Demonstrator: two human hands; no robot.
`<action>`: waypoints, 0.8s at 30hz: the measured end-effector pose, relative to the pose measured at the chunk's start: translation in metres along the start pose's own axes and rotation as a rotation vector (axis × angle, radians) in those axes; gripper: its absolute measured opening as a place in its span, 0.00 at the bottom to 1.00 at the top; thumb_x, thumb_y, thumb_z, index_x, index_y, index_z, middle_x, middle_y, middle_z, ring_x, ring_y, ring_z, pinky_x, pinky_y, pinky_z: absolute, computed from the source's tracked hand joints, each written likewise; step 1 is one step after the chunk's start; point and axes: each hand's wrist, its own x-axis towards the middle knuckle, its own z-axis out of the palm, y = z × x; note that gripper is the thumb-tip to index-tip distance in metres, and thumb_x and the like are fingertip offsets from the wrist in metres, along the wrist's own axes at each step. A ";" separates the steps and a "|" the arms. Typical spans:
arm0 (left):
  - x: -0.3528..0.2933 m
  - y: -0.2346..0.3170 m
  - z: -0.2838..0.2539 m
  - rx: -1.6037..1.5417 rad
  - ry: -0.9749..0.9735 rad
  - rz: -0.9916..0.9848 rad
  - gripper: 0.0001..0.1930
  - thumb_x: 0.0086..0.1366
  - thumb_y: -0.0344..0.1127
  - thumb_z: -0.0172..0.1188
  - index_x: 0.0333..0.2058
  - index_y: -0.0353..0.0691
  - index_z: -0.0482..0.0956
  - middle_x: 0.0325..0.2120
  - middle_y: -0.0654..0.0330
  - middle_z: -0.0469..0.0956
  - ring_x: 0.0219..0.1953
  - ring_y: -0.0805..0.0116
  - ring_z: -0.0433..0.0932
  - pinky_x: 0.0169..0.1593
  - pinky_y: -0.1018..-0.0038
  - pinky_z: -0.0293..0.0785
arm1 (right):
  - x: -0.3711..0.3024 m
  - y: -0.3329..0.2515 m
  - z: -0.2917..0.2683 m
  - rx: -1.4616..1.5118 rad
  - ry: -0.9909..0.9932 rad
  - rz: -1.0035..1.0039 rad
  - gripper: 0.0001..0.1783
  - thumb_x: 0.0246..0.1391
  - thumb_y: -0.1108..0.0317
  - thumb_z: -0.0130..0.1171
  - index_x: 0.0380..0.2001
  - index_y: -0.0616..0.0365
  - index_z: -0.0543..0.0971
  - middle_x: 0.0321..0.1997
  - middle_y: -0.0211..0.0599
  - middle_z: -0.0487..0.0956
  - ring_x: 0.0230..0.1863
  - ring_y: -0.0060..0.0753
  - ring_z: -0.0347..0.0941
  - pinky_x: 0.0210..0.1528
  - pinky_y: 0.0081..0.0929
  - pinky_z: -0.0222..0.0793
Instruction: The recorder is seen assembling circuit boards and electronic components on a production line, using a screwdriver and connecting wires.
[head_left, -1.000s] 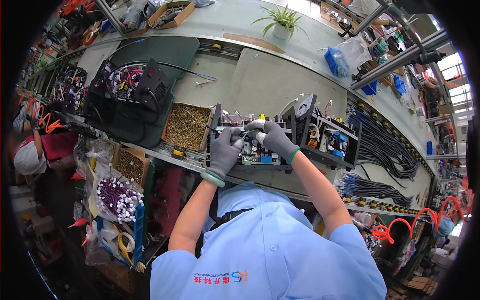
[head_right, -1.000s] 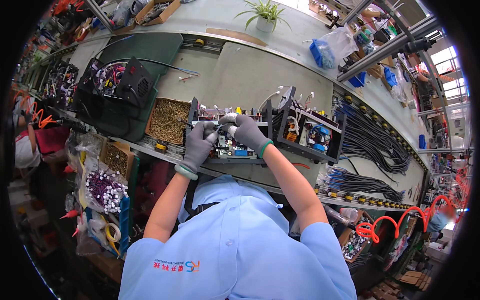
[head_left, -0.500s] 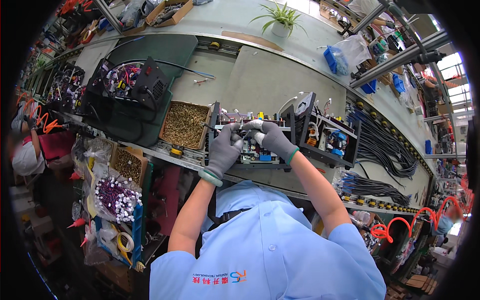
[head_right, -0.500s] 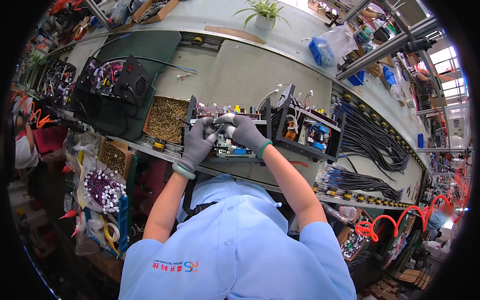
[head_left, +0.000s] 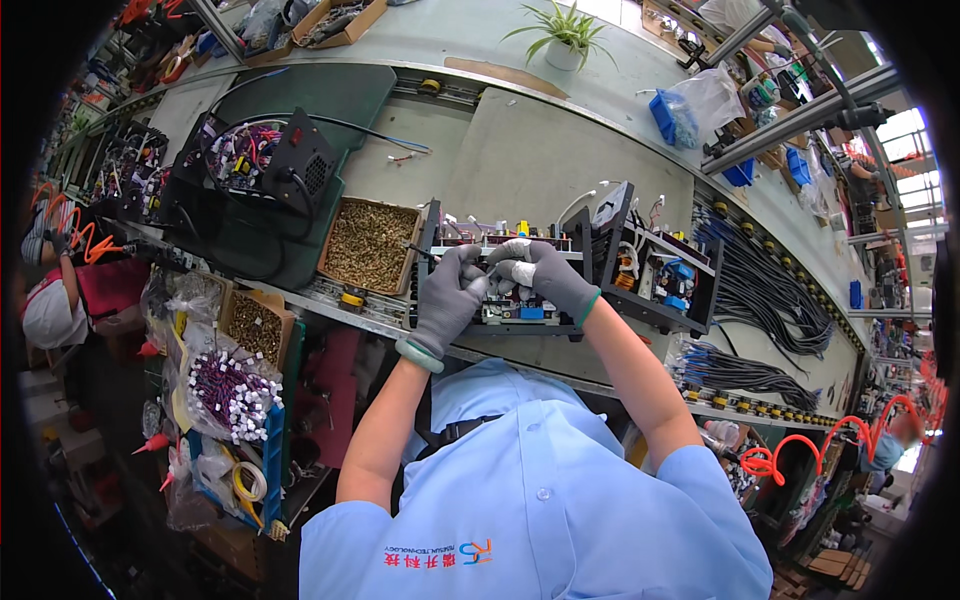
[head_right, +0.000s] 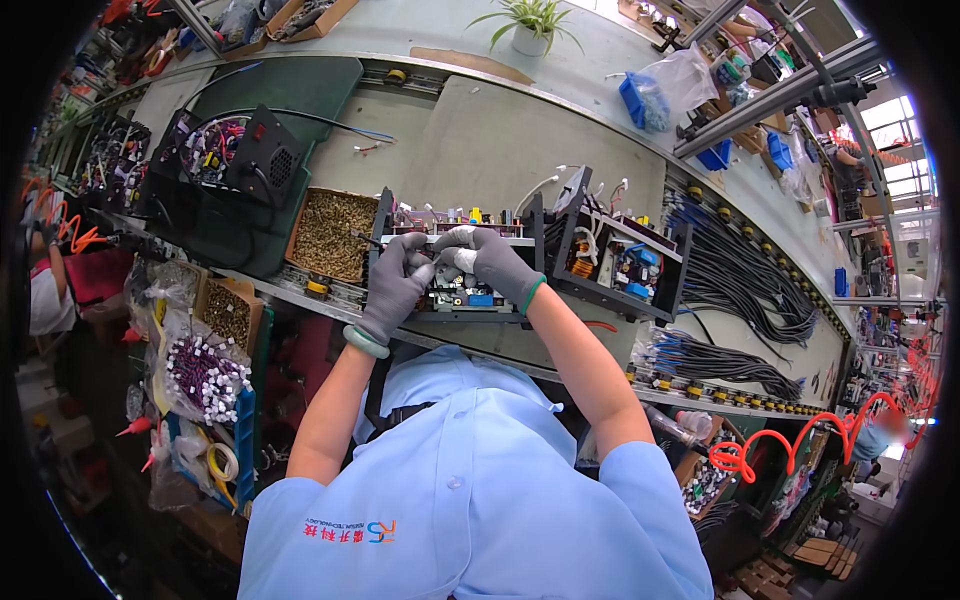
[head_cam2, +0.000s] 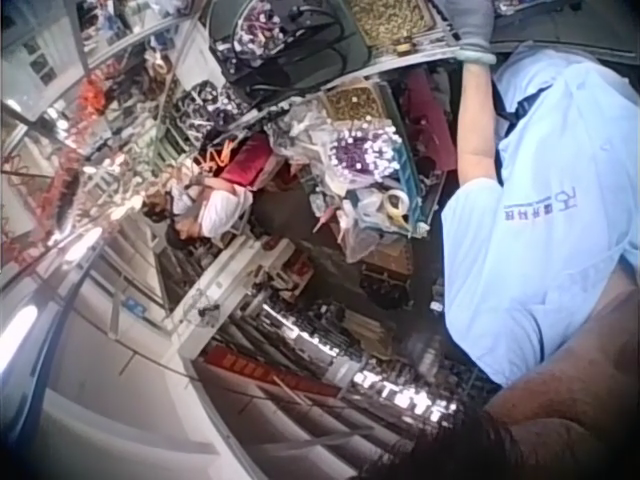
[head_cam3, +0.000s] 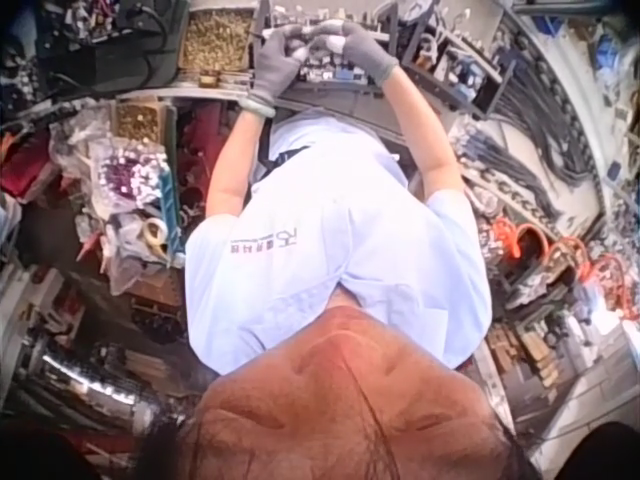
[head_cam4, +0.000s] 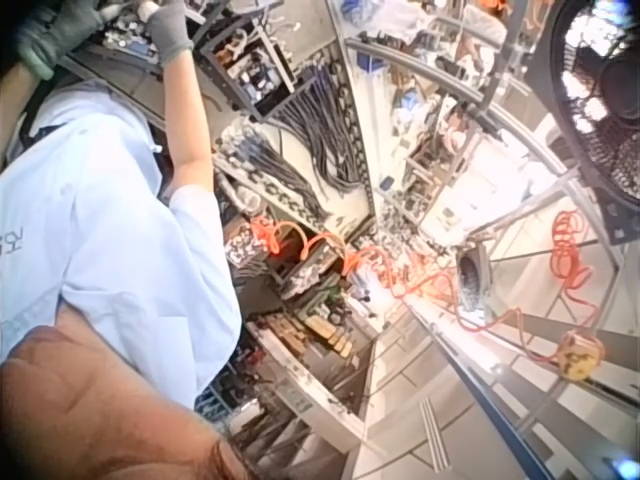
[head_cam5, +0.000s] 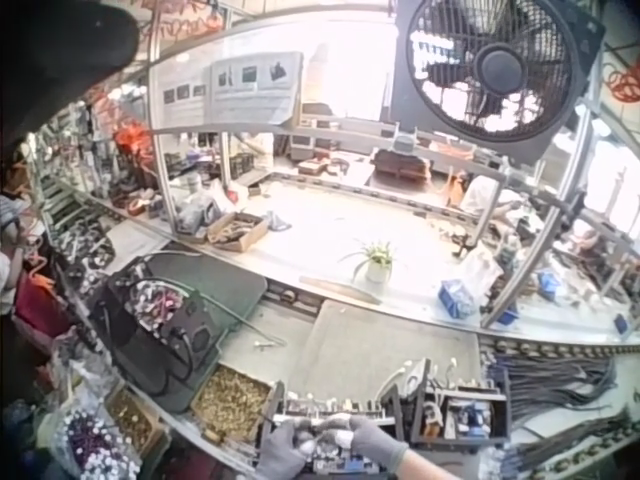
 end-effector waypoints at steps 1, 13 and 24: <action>0.000 0.002 0.000 0.005 -0.004 -0.015 0.19 0.59 0.27 0.63 0.50 0.38 0.74 0.28 0.62 0.79 0.30 0.76 0.78 0.38 0.76 0.77 | 0.000 0.001 0.000 -0.005 0.010 0.011 0.12 0.61 0.70 0.56 0.47 0.60 0.79 0.36 0.29 0.81 0.33 0.13 0.73 0.30 0.15 0.68; -0.003 0.006 0.001 0.018 0.027 0.118 0.07 0.61 0.30 0.64 0.38 0.39 0.82 0.30 0.58 0.81 0.32 0.67 0.81 0.38 0.73 0.78 | -0.004 0.004 0.018 -0.694 0.273 -0.440 0.06 0.53 0.75 0.61 0.35 0.60 0.83 0.29 0.41 0.82 0.31 0.30 0.78 0.36 0.28 0.73; 0.008 -0.005 0.002 0.321 0.191 0.377 0.05 0.60 0.31 0.64 0.34 0.38 0.82 0.29 0.54 0.81 0.31 0.57 0.81 0.37 0.67 0.77 | 0.005 -0.004 0.017 -0.603 0.374 -0.370 0.12 0.58 0.67 0.62 0.41 0.63 0.80 0.35 0.42 0.82 0.38 0.27 0.79 0.42 0.27 0.74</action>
